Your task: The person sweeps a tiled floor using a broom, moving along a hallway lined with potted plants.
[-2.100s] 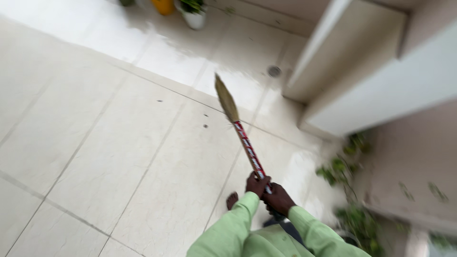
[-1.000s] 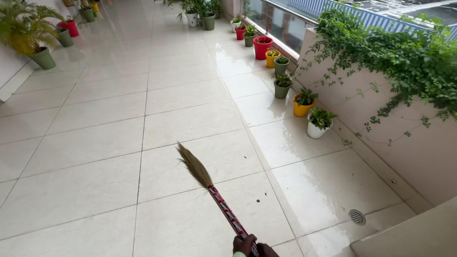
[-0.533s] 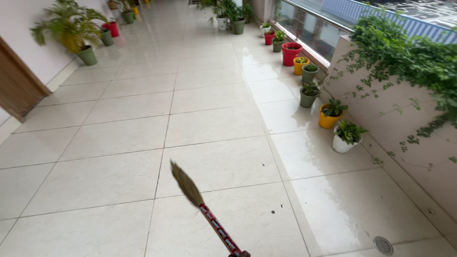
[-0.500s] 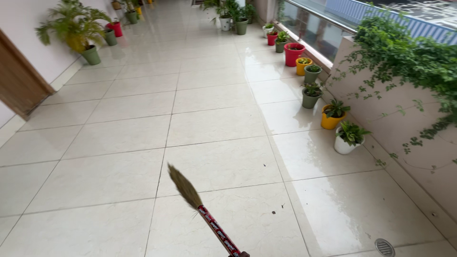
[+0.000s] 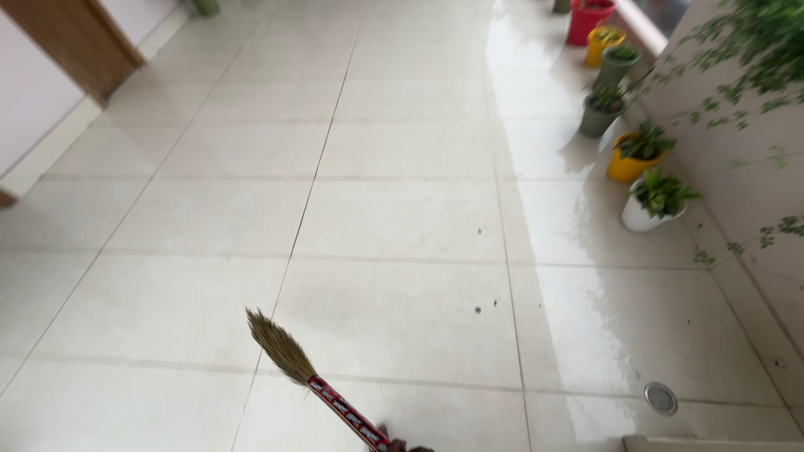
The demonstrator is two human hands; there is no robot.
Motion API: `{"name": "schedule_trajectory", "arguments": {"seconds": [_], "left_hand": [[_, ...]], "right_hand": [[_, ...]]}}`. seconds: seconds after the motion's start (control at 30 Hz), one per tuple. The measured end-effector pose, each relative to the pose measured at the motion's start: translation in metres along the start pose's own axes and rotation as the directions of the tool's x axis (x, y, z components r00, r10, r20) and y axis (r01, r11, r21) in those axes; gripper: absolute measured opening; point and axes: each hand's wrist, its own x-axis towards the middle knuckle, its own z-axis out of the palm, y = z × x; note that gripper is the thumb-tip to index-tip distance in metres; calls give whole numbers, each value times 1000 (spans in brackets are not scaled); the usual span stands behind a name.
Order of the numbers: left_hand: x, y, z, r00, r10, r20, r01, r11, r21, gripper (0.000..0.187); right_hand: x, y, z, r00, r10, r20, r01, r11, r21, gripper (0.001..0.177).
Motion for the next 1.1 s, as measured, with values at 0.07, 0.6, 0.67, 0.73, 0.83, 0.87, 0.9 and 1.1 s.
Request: {"name": "schedule_trajectory", "arguments": {"seconds": [0.07, 0.6, 0.67, 0.73, 0.83, 0.87, 0.9, 1.1], "left_hand": [[-12, -43, -18, 999, -13, -46, 13, 1000, -5, 33], [1, -72, -117, 993, -32, -112, -3, 954, -301, 34], [10, -70, -139, 995, -41, -92, 11, 950, -311, 34], [18, -69, -163, 997, -43, -66, 19, 945, -327, 36], [38, -68, -199, 992, -86, -90, 67, 977, -204, 38], [44, -70, -213, 987, -110, -117, 94, 986, -137, 38], [52, -71, -224, 988, -107, -113, 94, 989, -118, 39], [89, -88, -260, 983, -146, -112, 168, 961, 220, 46]], "right_hand": [[-8, 18, 24, 998, 14, 65, -11, 999, -41, 27], [18, -25, 102, 983, 75, 166, -45, 984, -173, 28], [30, -37, 120, 983, 89, 161, -57, 979, -194, 28], [43, -47, 138, 985, 70, 160, -36, 977, -208, 27], [67, -54, 170, 977, 96, 190, -79, 992, -99, 26], [76, -54, 182, 982, 90, 165, -72, 991, -116, 27], [88, -56, 192, 987, 84, 140, -65, 989, -134, 28], [125, -33, 231, 994, 82, 77, -84, 996, 17, 32]]}}
